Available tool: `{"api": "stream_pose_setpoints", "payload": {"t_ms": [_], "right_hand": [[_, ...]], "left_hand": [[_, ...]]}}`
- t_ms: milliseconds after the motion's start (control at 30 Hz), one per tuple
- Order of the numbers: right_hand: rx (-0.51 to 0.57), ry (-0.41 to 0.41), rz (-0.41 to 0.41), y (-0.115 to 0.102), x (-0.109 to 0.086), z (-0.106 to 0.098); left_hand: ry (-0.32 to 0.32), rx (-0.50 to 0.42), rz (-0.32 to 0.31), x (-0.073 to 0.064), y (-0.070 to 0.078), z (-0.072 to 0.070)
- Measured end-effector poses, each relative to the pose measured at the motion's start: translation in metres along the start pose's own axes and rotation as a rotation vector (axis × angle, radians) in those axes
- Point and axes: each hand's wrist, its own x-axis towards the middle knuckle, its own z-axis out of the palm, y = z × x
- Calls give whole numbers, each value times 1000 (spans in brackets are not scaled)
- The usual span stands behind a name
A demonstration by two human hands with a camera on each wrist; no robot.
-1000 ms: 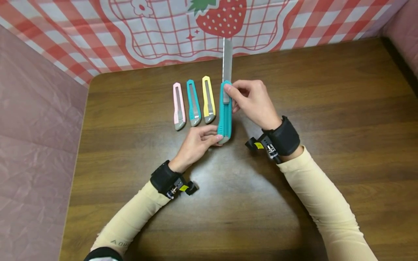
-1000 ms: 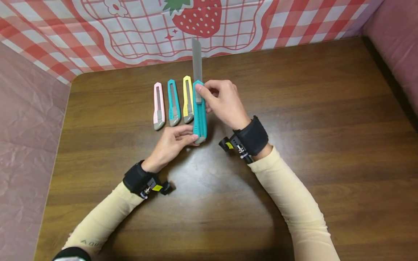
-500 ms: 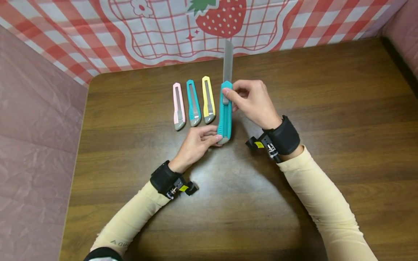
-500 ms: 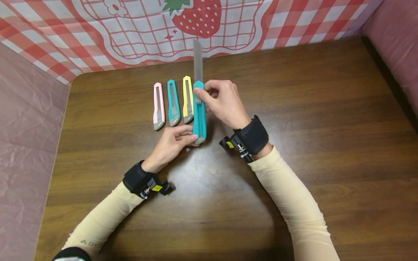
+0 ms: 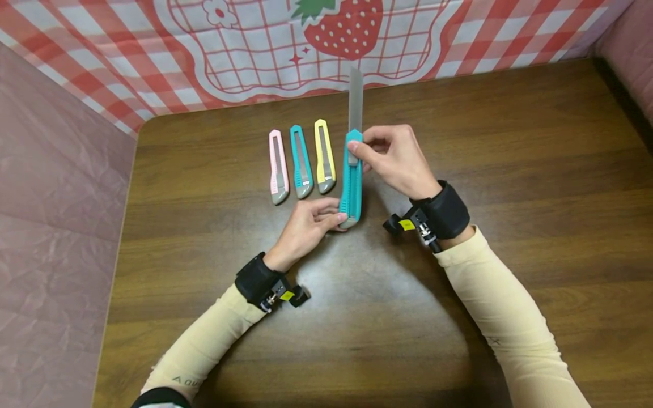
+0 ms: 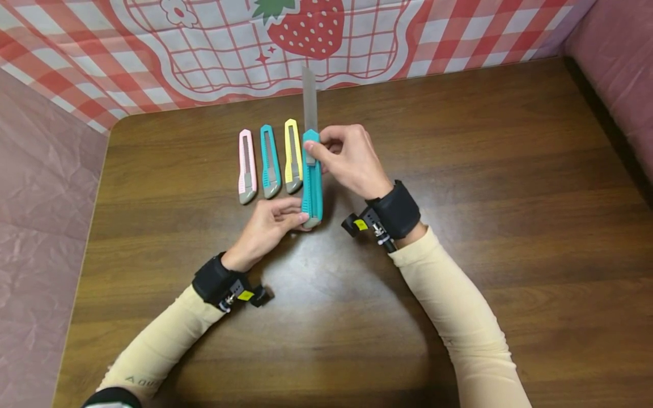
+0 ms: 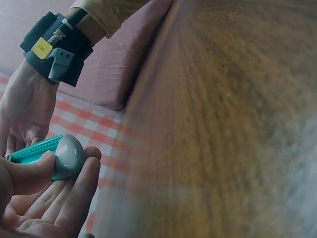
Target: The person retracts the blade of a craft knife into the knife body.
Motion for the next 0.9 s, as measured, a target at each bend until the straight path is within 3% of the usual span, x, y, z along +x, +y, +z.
{"api": "stream_pose_setpoints", "payload": {"t_ms": [200, 300, 567, 900], "right_hand": [[12, -18, 27, 2, 0, -1], [9, -21, 38, 3, 0, -1], [24, 8, 57, 4, 0, 3], [100, -5, 55, 4, 1, 4]], "left_hand": [[19, -18, 11, 7, -26, 2], [32, -46, 3, 8, -30, 2], [34, -56, 18, 0, -2, 1], [71, -5, 57, 0, 4, -1]]}}
